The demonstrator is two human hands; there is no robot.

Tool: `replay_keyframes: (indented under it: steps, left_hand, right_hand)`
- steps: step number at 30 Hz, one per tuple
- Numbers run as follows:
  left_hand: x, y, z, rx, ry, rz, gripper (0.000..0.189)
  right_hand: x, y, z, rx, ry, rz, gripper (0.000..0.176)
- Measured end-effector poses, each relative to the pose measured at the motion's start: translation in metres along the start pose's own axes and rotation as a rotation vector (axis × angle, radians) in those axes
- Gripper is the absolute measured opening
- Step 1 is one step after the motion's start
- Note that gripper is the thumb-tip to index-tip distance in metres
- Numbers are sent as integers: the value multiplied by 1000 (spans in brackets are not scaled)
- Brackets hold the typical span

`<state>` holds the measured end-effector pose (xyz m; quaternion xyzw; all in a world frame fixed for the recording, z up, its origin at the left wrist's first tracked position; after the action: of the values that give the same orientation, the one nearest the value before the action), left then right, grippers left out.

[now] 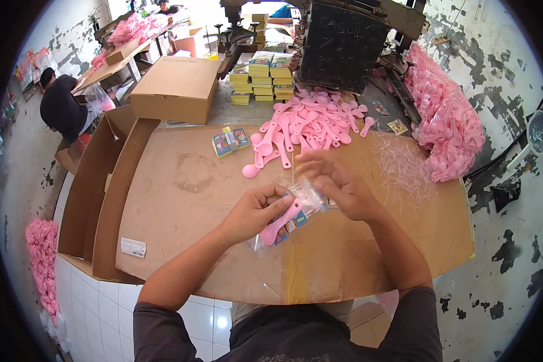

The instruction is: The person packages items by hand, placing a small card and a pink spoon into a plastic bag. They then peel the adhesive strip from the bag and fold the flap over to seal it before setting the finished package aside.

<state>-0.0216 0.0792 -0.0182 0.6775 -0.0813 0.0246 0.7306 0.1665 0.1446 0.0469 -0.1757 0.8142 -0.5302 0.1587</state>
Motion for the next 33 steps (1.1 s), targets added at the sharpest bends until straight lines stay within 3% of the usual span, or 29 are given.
replay_keyframes:
  steps: [2, 5, 8, 11, 14, 19, 23, 25, 28, 33]
  left_hand:
    - [1, 3, 1, -11, -39, 0, 27]
    - [3, 7, 3, 33, -54, 4, 30]
    - [5, 10, 4, 159, 13, 37, 33]
    - [1, 10, 1, 236, 58, 7, 38]
    - [8, 19, 8, 377, 58, -67, 45]
    - [20, 38, 23, 627, 95, -321, 56]
    - [23, 38, 26, 541, 108, -290, 46]
    - [21, 35, 26, 532, 108, -267, 37]
    - [17, 29, 25, 338, 130, -219, 27]
    - [15, 27, 23, 219, 99, -16, 23]
  right_hand:
    - [9, -14, 3, -290, -129, 219, 13]
    - [12, -31, 8, -237, -234, 319, 12]
    - [4, -64, 5, -389, -194, 264, 13]
    - [10, -94, 10, -713, -171, 797, 13]
    - [6, -101, 10, -620, -141, 1004, 14]
    - [4, -88, 8, -378, 6, 737, 13]
    - [11, -82, 8, -216, -31, 674, 14]
    - [15, -78, 8, -228, -57, 630, 14]
    - [21, -71, 10, -222, -60, 584, 13]
    - [25, -66, 11, -233, -64, 568, 10]
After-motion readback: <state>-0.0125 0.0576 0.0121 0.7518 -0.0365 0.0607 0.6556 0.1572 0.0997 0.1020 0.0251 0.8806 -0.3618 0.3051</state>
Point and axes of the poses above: each hand's wrist, its own z-axis away from the middle knuckle, its own x-axis out of the palm, y = z × x, the point moved 4 cm from there along -z, towards the middle knuckle, and after that the axes turned 14 degrees about y, right-handed, at the moved point
